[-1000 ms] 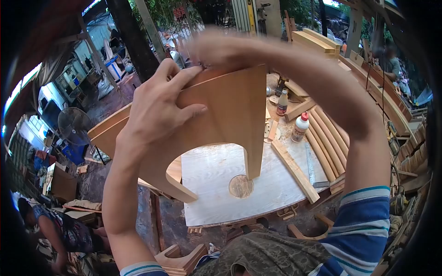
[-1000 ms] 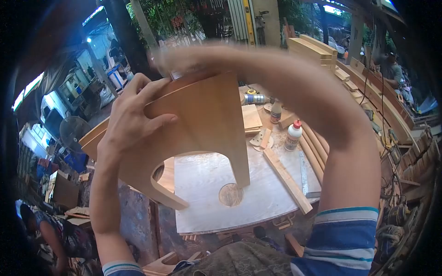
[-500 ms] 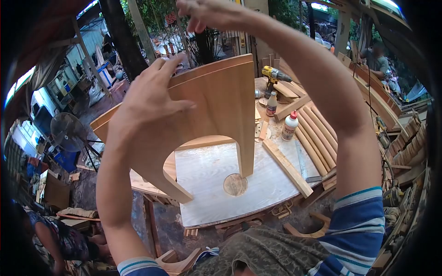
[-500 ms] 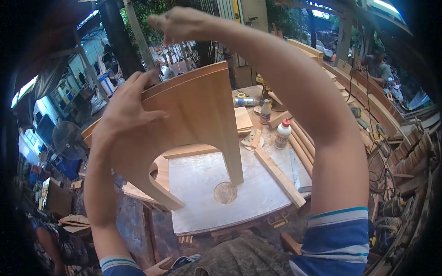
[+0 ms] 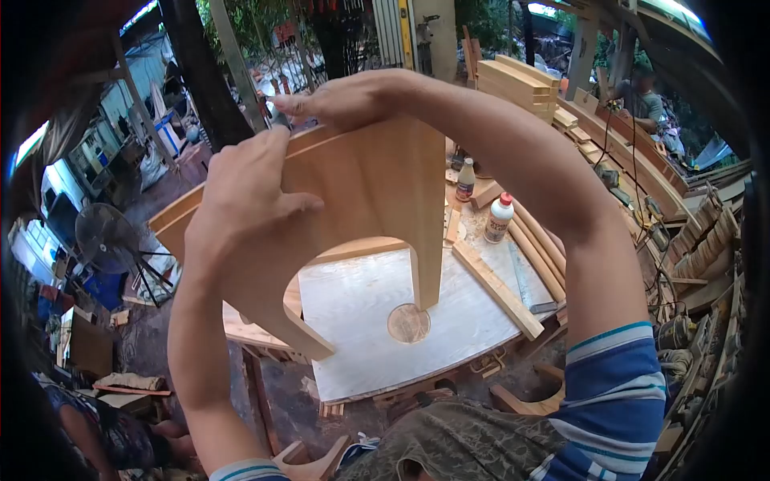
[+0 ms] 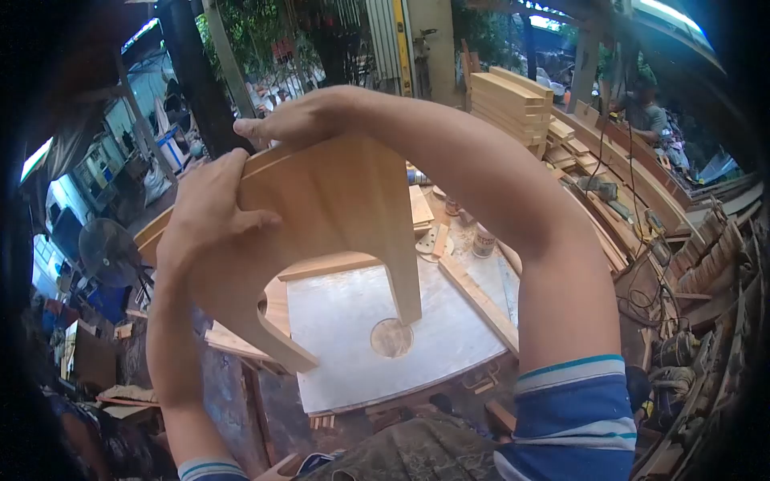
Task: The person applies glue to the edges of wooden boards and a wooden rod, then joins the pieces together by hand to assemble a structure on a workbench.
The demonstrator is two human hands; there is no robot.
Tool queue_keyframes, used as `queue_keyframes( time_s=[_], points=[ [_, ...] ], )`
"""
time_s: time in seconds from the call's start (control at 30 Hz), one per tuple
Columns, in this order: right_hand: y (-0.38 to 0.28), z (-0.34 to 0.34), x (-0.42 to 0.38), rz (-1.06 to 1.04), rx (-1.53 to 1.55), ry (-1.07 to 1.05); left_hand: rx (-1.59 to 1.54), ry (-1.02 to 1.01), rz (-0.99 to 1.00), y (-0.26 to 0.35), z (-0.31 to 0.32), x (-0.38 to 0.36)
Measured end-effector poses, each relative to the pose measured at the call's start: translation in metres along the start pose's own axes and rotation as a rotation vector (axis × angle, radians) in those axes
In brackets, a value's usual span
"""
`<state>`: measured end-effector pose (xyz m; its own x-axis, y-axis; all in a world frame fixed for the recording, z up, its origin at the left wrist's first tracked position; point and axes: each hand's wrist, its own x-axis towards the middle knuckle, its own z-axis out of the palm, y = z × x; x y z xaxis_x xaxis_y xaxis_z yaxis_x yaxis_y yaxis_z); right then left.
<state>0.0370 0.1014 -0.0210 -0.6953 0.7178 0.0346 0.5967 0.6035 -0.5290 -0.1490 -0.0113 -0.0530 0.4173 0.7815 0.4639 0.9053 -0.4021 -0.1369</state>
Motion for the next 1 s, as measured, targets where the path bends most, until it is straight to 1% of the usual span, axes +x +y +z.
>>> queue_keyframes(
  time_s=[0.03,0.07,0.1,0.17,0.23,0.3,0.33,0.37,0.4,0.43,0.5,0.53,0.57,0.63,0.67,0.7,0.73,0.77,0.83,0.87,0.9,0.97,1.0],
  points=[
    [0.002,-0.002,-0.008,-0.035,0.025,-0.015,-0.010,0.014,0.015,0.006,-0.003,-0.002],
    [0.003,-0.005,-0.008,0.027,0.063,-0.010,0.012,-0.018,-0.002,0.010,-0.006,-0.004],
    [0.003,-0.016,-0.007,0.029,0.058,0.001,0.040,-0.045,-0.019,0.013,-0.010,-0.005],
    [0.005,-0.043,-0.003,0.064,0.014,-0.003,0.054,-0.028,-0.005,0.016,-0.012,-0.007],
    [0.006,-0.069,-0.004,0.055,-0.152,0.152,0.062,-0.016,0.009,0.020,-0.014,-0.009],
    [0.028,-0.066,0.007,-0.021,-0.066,0.278,0.050,-0.056,-0.042,0.025,-0.019,-0.009],
    [0.037,-0.043,0.001,-0.006,-0.171,0.208,0.041,-0.064,-0.033,0.027,-0.017,-0.010],
    [0.038,-0.012,-0.013,0.005,-0.275,0.135,0.032,-0.030,-0.028,0.029,-0.016,-0.013],
    [0.011,-0.012,-0.040,0.115,-0.209,0.183,0.024,0.013,-0.033,0.029,-0.016,-0.014],
    [0.014,-0.015,-0.038,0.104,-0.225,0.178,0.023,0.025,-0.048,0.027,-0.015,-0.012],
    [0.026,-0.006,-0.027,-0.035,-0.239,0.267,0.021,0.007,-0.002,0.021,-0.012,-0.009],
    [0.027,-0.008,-0.023,0.024,-0.201,0.218,0.039,0.000,-0.025,0.021,-0.014,-0.011],
    [0.026,-0.016,-0.020,-0.060,-0.457,0.118,0.037,-0.024,-0.041,0.024,-0.015,-0.013],
    [0.028,-0.015,-0.017,0.046,-0.252,0.207,0.035,-0.027,-0.073,0.016,-0.015,-0.014],
    [0.025,-0.018,-0.020,0.030,-0.259,0.201,-0.082,0.051,-0.003,0.006,-0.014,-0.016],
    [0.025,-0.018,-0.023,0.002,-0.161,0.189,-0.200,0.120,0.064,-0.002,-0.013,-0.020],
    [0.023,-0.019,-0.025,-0.026,-0.062,0.171,-0.222,0.017,-0.056,-0.002,-0.036,-0.025],
    [0.017,-0.023,-0.024,-0.045,-0.173,0.169,-0.184,0.098,-0.034,-0.014,-0.047,-0.038],
    [0.008,-0.021,-0.029,-0.106,-0.110,0.180,-0.072,0.177,-0.062,-0.053,-0.050,-0.062],
    [0.015,-0.015,-0.023,-0.070,-0.117,0.177,-0.051,0.170,-0.123,-0.061,-0.049,-0.076],
    [0.019,-0.014,-0.016,-0.031,-0.133,0.187,-0.044,0.165,-0.137,-0.066,-0.047,-0.084],
    [0.008,0.000,-0.029,-0.051,-0.100,0.158,-0.121,0.072,-0.208,-0.067,-0.041,-0.094],
    [0.005,0.000,-0.030,-0.102,-0.162,0.172,-0.063,0.072,-0.178,-0.061,-0.042,-0.096]
  ],
)
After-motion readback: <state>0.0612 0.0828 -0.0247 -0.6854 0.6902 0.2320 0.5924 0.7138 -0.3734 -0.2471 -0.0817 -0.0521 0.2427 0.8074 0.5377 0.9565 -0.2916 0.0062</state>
